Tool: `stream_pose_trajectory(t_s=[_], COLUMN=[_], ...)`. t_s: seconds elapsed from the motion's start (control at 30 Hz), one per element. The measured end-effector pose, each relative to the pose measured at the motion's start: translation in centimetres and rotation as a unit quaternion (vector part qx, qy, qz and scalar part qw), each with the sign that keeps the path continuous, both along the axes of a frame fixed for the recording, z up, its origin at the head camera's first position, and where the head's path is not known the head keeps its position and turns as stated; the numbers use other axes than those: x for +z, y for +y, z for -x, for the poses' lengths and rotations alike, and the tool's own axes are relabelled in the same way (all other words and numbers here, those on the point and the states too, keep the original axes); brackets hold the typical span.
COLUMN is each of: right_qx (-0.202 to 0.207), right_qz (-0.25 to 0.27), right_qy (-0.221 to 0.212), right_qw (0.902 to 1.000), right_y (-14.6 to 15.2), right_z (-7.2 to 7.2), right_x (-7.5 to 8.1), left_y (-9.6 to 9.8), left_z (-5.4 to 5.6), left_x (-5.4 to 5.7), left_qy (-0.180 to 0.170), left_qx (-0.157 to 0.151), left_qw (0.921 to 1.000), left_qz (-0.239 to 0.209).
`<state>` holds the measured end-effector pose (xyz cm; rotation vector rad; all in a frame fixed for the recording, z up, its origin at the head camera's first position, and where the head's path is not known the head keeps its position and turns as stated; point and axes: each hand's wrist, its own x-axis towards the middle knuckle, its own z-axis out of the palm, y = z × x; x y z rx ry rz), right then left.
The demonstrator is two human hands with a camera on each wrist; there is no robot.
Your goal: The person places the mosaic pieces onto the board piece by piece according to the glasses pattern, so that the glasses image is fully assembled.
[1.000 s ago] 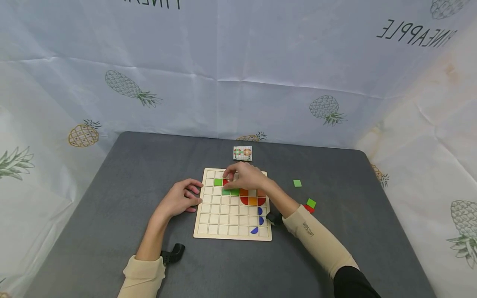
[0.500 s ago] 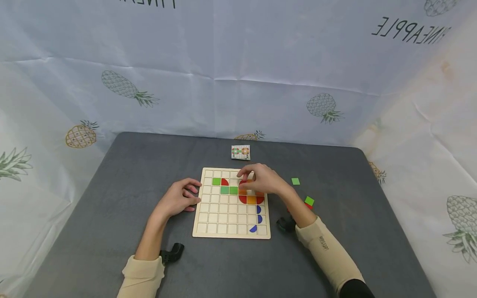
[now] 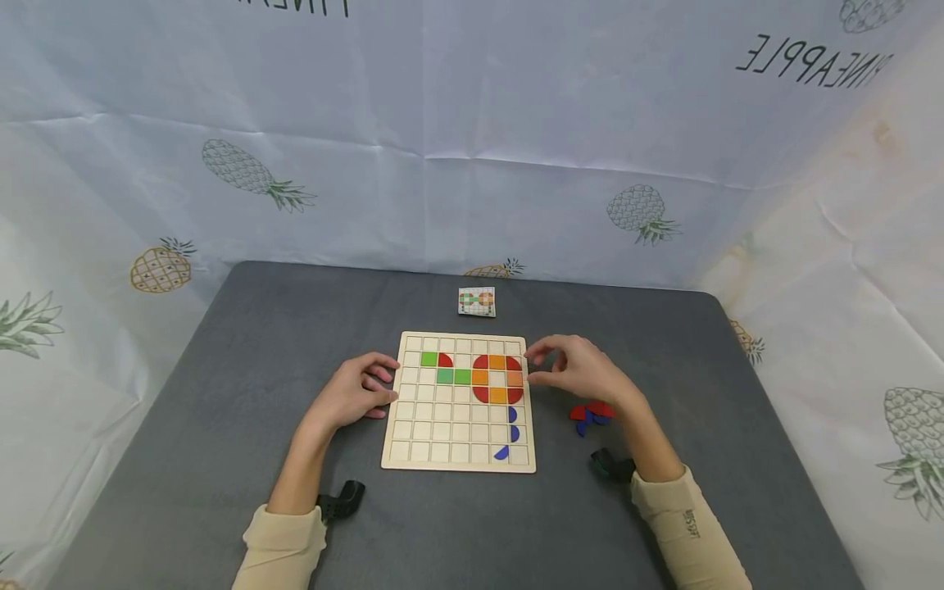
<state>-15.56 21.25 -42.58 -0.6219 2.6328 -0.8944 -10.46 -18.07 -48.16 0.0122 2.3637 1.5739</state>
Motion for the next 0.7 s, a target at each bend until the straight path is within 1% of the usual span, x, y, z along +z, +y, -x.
stream_pose_trajectory(t_s=[0.1,0.27,0.37,0.53,0.7], right_qx=[-0.003,0.004,0.011,0.019,0.019], right_qz=[-0.002,-0.018,-0.019,-0.016,-0.019], right_qy=[-0.004,-0.019,-0.025,-0.030,-0.042], right_qw=[1.0000,0.9997,0.9994,0.9992,0.9987], right_y=[1.6,4.1,5.3,6.8,7.4], right_z=[-0.8,-1.9,-2.4,-2.8,-3.0], right_x=[-0.1,-0.5,-1.0,-2.0,-2.6], left_y=[0.0,-0.1,0.0,0.0,0.0], left_z=[0.0,-0.1,-0.1,-0.1,-0.1], left_x=[-0.1,0.0,0.1,0.1,0.0], left_qy=[-0.001,0.001,0.002,0.001,-0.001], left_qx=[-0.001,-0.003,-0.003,-0.002,-0.003], left_qw=[1.0000,1.0000,1.0000,1.0000,1.0000], left_qz=[-0.002,-0.005,-0.006,-0.005,-0.009])
